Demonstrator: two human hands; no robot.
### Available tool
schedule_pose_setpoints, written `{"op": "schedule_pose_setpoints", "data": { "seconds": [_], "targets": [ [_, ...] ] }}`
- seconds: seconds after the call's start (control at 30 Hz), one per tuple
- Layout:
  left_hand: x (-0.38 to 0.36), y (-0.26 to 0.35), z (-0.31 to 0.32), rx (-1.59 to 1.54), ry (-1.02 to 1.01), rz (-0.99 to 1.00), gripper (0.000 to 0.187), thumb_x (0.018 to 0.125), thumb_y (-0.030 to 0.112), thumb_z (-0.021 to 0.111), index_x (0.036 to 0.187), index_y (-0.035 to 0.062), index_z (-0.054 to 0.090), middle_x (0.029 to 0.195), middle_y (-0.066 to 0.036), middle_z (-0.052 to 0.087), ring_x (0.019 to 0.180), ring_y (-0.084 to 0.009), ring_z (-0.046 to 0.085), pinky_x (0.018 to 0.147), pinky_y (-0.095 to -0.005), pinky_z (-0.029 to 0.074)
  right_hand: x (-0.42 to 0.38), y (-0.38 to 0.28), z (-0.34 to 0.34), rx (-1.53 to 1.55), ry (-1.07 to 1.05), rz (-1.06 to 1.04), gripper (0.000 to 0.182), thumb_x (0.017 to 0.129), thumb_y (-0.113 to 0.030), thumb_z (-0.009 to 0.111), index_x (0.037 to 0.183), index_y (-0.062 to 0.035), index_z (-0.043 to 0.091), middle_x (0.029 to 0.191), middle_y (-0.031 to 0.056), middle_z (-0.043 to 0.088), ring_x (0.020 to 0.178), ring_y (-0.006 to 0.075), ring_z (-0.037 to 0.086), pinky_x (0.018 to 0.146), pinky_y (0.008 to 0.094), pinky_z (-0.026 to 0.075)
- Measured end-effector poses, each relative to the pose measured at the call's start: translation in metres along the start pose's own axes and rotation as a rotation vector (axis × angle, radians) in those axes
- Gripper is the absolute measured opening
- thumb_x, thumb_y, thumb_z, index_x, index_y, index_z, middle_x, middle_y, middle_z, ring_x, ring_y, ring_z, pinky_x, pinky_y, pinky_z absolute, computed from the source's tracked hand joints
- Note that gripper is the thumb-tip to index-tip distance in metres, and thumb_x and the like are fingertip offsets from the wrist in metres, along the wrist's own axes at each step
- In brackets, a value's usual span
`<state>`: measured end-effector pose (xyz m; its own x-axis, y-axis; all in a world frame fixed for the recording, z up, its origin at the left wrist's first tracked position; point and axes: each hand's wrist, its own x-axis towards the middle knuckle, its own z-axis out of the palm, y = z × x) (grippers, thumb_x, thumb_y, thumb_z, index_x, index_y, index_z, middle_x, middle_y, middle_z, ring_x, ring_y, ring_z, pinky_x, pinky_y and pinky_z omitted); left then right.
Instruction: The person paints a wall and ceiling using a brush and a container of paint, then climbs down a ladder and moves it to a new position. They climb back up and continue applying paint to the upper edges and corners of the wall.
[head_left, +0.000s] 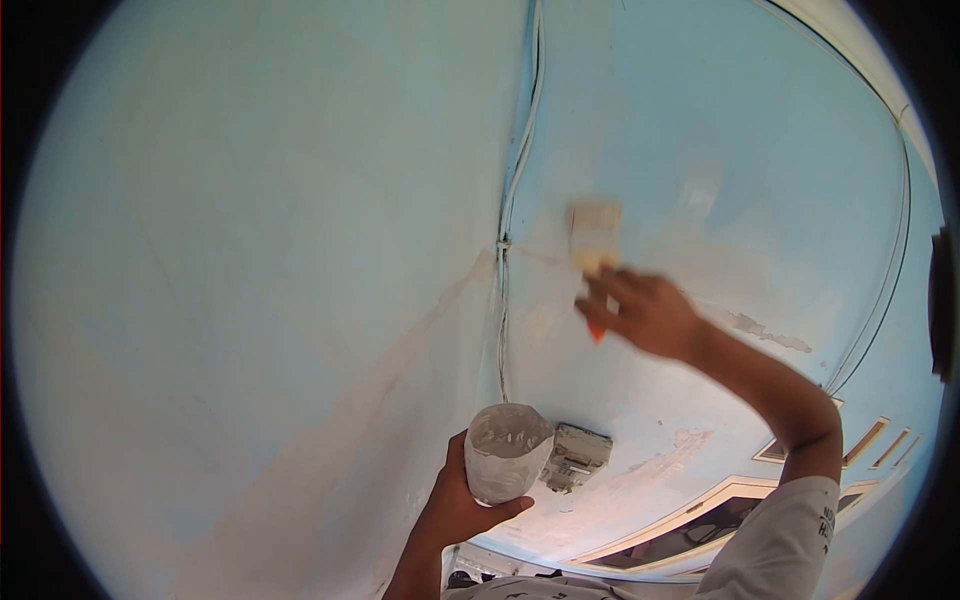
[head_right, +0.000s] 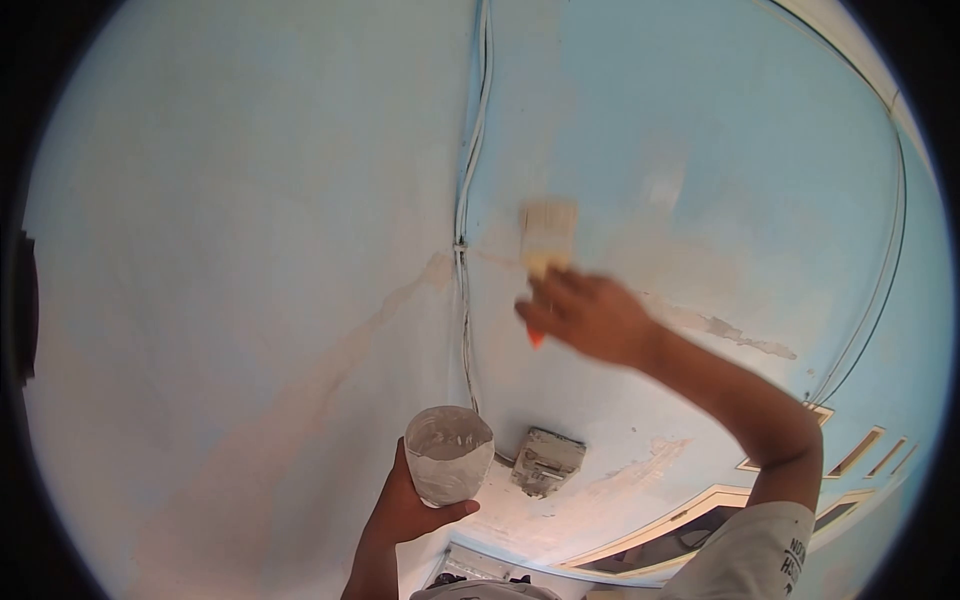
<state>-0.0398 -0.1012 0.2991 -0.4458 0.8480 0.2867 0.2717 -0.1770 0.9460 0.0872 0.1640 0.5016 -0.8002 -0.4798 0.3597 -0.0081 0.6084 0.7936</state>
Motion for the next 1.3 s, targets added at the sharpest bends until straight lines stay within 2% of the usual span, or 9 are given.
{"op": "schedule_pose_setpoints", "data": {
  "seconds": [0.2, 0.33, 0.47, 0.6, 0.73, 0.87, 1.07, 1.17, 1.3],
  "targets": [
    [0.002, -0.002, -0.003, 0.023, -0.028, 0.010, 0.114, 0.067, 0.033, 0.096, 0.149, 0.0003, 0.024, 0.142, -0.023, 0.051, 0.132, -0.0348, 0.054, 0.108, -0.0453, 0.047, -0.010, -0.016, -0.013, 0.622, -0.084, 0.380, 0.029, 0.088, -0.002, 0.065, 0.116, -0.0124, 0.065, 0.106, 0.0074, 0.069, 0.096, 0.0264, 0.071, 0.077, 0.0355, 0.061],
    [0.009, -0.004, -0.005, -0.037, -0.055, 0.025, 0.113, 0.067, 0.033, 0.096, 0.149, 0.0007, 0.025, 0.141, -0.023, 0.052, 0.133, -0.0349, 0.054, 0.108, -0.0457, 0.048, 0.037, 0.075, -0.053, 0.310, 0.341, 0.400, 0.032, 0.087, 0.000, 0.069, 0.116, -0.0127, 0.065, 0.105, 0.0067, 0.070, 0.094, 0.0287, 0.070, 0.076, 0.0357, 0.059],
    [0.012, -0.014, 0.003, -0.013, -0.075, 0.052, 0.113, 0.067, 0.033, 0.096, 0.149, 0.0008, 0.024, 0.142, -0.023, 0.051, 0.133, -0.0350, 0.054, 0.108, -0.0460, 0.048, 0.042, 0.078, -0.068, -0.111, 0.350, 0.244, 0.032, 0.085, -0.004, 0.071, 0.115, -0.0131, 0.066, 0.107, 0.0052, 0.069, 0.094, 0.0245, 0.071, 0.073, 0.0326, 0.060],
    [0.002, -0.017, 0.012, -0.010, -0.084, 0.036, 0.114, 0.067, 0.033, 0.096, 0.149, 0.0010, 0.024, 0.142, -0.023, 0.050, 0.133, -0.0349, 0.053, 0.108, -0.0462, 0.048, -0.015, 0.009, -0.017, -0.111, 0.104, 0.063, 0.032, 0.082, -0.008, 0.070, 0.112, -0.0156, 0.065, 0.112, 0.0046, 0.067, 0.098, 0.0215, 0.070, 0.070, 0.0318, 0.061],
    [-0.002, -0.018, 0.007, -0.007, -0.074, 0.030, 0.114, 0.067, 0.032, 0.096, 0.149, 0.0013, 0.024, 0.142, -0.023, 0.050, 0.134, -0.0346, 0.053, 0.108, -0.0460, 0.048, -0.050, -0.061, 0.000, 0.315, -0.142, 0.162, 0.032, 0.083, -0.007, 0.069, 0.113, -0.0161, 0.063, 0.112, 0.0048, 0.067, 0.100, 0.0221, 0.070, 0.068, 0.0324, 0.061],
    [0.004, -0.011, 0.004, -0.017, -0.073, 0.038, 0.114, 0.067, 0.031, 0.096, 0.149, 0.0015, 0.023, 0.141, -0.022, 0.050, 0.133, -0.0345, 0.053, 0.108, -0.0459, 0.048, -0.037, -0.036, -0.017, 0.543, -0.227, 0.366, 0.032, 0.088, -0.005, 0.068, 0.118, -0.0150, 0.065, 0.115, 0.0051, 0.069, 0.099, 0.0235, 0.070, 0.076, 0.0385, 0.060],
    [0.013, 0.005, 0.011, 0.011, -0.075, 0.049, 0.113, 0.066, 0.032, 0.097, 0.149, 0.0016, 0.025, 0.141, -0.022, 0.051, 0.133, -0.0337, 0.054, 0.107, -0.0457, 0.048, 0.061, 0.122, -0.062, 0.109, 0.290, 0.303, 0.028, 0.095, -0.002, 0.065, 0.122, -0.0086, 0.063, 0.111, 0.0086, 0.071, 0.098, 0.0290, 0.070, 0.087, 0.0353, 0.057],
    [0.007, 0.000, 0.016, -0.021, -0.081, 0.054, 0.113, 0.066, 0.032, 0.097, 0.149, 0.0013, 0.026, 0.141, -0.022, 0.051, 0.133, -0.0332, 0.054, 0.108, -0.0453, 0.047, 0.080, 0.153, -0.077, -0.364, 0.279, 0.319, 0.031, 0.094, -0.003, 0.064, 0.124, -0.0112, 0.064, 0.113, 0.0060, 0.070, 0.098, 0.0259, 0.070, 0.082, 0.0336, 0.058],
    [0.001, -0.005, 0.011, 0.007, -0.070, 0.042, 0.114, 0.065, 0.033, 0.097, 0.148, 0.0005, 0.026, 0.141, -0.022, 0.052, 0.132, -0.0330, 0.054, 0.108, -0.0451, 0.047, 0.058, 0.100, -0.042, -0.238, 0.046, 0.167, 0.034, 0.089, -0.005, 0.064, 0.122, -0.0147, 0.066, 0.118, 0.0021, 0.069, 0.100, 0.0228, 0.069, 0.077, 0.0338, 0.059]
  ]
}}
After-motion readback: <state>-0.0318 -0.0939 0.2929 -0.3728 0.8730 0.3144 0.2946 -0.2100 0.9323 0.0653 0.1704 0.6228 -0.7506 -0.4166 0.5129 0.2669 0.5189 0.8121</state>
